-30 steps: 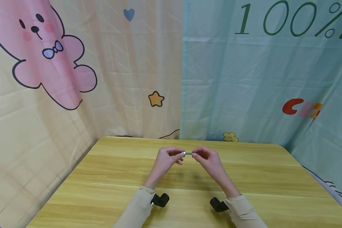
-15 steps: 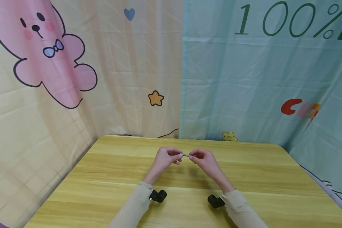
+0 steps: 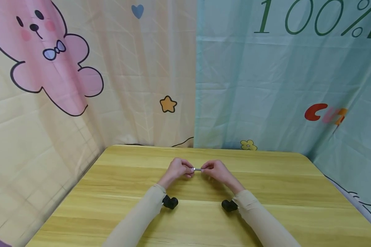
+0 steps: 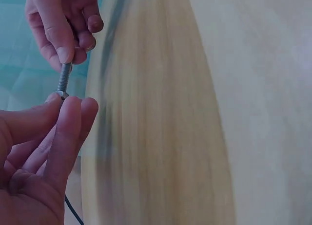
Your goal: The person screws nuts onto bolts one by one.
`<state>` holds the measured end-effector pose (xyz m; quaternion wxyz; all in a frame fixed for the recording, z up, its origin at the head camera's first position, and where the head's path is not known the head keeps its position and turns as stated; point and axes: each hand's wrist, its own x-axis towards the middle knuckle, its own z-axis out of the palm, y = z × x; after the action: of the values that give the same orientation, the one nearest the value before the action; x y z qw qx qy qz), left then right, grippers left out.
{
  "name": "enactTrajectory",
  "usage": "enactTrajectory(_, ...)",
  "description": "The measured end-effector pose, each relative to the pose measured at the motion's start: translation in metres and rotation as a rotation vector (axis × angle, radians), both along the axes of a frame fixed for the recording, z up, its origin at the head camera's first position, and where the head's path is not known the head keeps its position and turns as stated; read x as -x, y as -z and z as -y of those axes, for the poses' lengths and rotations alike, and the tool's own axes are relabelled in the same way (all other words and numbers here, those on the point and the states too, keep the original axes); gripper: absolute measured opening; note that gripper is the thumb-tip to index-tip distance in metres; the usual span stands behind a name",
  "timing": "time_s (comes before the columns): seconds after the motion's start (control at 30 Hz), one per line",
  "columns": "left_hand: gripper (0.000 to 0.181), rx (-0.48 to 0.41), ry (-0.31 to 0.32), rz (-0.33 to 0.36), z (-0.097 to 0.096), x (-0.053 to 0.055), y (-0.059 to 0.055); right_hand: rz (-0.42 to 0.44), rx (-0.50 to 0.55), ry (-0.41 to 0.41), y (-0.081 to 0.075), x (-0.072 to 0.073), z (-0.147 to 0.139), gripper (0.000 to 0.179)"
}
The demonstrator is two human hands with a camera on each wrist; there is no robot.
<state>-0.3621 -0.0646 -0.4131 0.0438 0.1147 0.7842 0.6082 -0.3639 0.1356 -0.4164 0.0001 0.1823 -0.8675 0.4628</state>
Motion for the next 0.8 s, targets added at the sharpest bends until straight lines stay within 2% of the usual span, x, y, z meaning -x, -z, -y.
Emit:
enactTrajectory(0.13, 0.005, 0.166, -0.004, -0.029, 0.001, 0.007, 0.002, 0.043, -0.047, 0.001, 0.004, 0.008, 0.0, 0.006)
enactTrajectory(0.23, 0.004, 0.278, -0.016, -0.057, 0.001, 0.011, 0.002, 0.035, -0.093, 0.004, 0.006, 0.012, 0.001, 0.005)
enactTrajectory(0.37, 0.004, 0.373, 0.001, -0.103, 0.001, 0.017, 0.002, -0.012, -0.159, -0.009, 0.006, 0.015, 0.002, 0.004)
enactTrajectory(0.57, 0.005, 0.42, 0.039, -0.15, 0.001, 0.023, 0.003, -0.027, -0.199, 0.004, 0.007, 0.019, 0.003, 0.007)
enactTrajectory(0.8, 0.004, 0.418, 0.073, -0.099, 0.002, 0.024, 0.003, -0.004, -0.209, 0.038, 0.006, 0.018, 0.004, 0.009)
